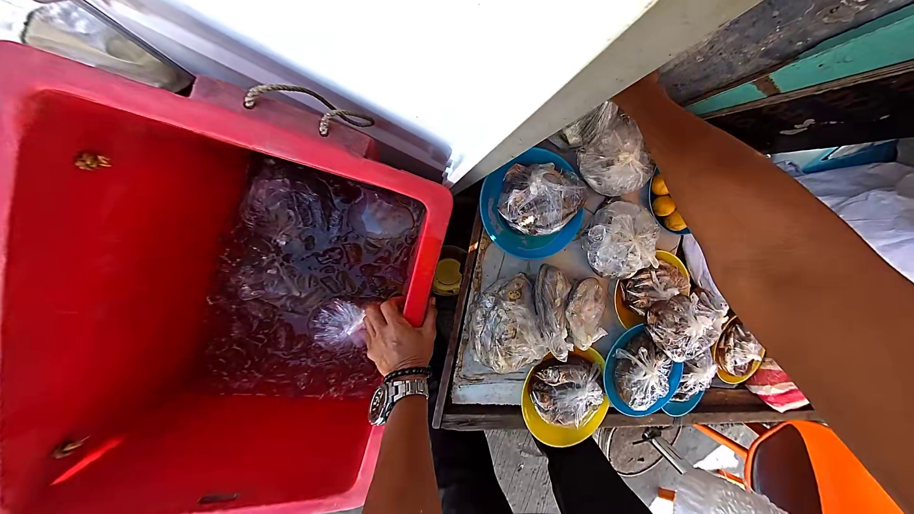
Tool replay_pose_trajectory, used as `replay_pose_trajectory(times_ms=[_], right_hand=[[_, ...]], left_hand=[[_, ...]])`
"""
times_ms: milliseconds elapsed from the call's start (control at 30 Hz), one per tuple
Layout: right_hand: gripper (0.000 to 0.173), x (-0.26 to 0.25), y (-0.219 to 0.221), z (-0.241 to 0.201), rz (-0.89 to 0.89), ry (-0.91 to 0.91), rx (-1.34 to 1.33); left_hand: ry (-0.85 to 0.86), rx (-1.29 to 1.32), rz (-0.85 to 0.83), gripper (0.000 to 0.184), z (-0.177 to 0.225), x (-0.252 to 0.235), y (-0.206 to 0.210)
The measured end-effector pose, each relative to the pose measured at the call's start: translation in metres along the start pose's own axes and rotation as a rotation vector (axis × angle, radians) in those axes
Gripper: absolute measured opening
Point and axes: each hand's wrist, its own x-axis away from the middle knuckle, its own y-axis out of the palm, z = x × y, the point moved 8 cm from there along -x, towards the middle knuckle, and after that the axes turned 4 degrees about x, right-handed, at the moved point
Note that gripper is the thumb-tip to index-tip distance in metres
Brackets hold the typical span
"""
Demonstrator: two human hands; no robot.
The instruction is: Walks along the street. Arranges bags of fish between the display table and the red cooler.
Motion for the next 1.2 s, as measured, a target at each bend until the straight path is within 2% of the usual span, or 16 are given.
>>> replay_pose_trajectory(times_ms=[100, 300, 400, 467, 567, 667, 767, 833, 967, 1133, 1200], right_hand=[[0.047, -0.005, 0.024, 0.014, -0.066, 0.007, 0.156], [0.045, -0.012, 0.041, 0.044, -0.121, 0.031, 0.135], [0.051, -0.007, 0.035, 0.034, -0.214, 0.044, 0.187], [0.057, 0.012, 0.019, 0.012, -0.24, 0.052, 0.111], [0.057, 0.043, 0.0, -0.026, -0.14, -0.061, -0.005], [0.056, 0.04, 0.017, -0.039, -0.064, -0.139, 0.056], [0.054, 0.025, 0.041, -0.035, -0.012, -0.173, 0.1], [0.052, 0.021, 0.045, -0.032, 0.011, -0.217, 0.093], [0.054, 0.017, 0.047, -0.02, -0.02, -0.191, 0.13], [0.044, 0.036, 0.048, -0.022, 0.147, -0.274, 0.184], [0.042, 0.043, 0.052, -0.024, 0.128, -0.272, 0.227]], left_hand=[[0.007, -0.014, 0.003, 0.065, 0.0, -0.001, 0.0], [0.008, -0.005, 0.011, 0.064, 0.0, 0.0, 0.0], [0.015, -0.003, 0.02, 0.065, 0.0, 0.001, -0.001], [0.022, 0.0, 0.029, 0.065, 0.0, 0.001, -0.003], [0.027, 0.002, 0.025, 0.065, 0.0, 0.002, -0.002], [0.025, -0.004, 0.018, 0.065, 0.0, 0.001, -0.002], [0.008, -0.001, 0.016, 0.064, -0.001, 0.001, -0.001], [0.0, -0.002, 0.007, 0.064, -0.001, 0.001, -0.002], [-0.023, 0.003, -0.032, 0.063, 0.001, 0.0, -0.004], [-0.033, -0.004, -0.058, 0.064, 0.001, -0.002, -0.004], [-0.025, 0.001, -0.057, 0.065, 0.003, -0.003, -0.005]])
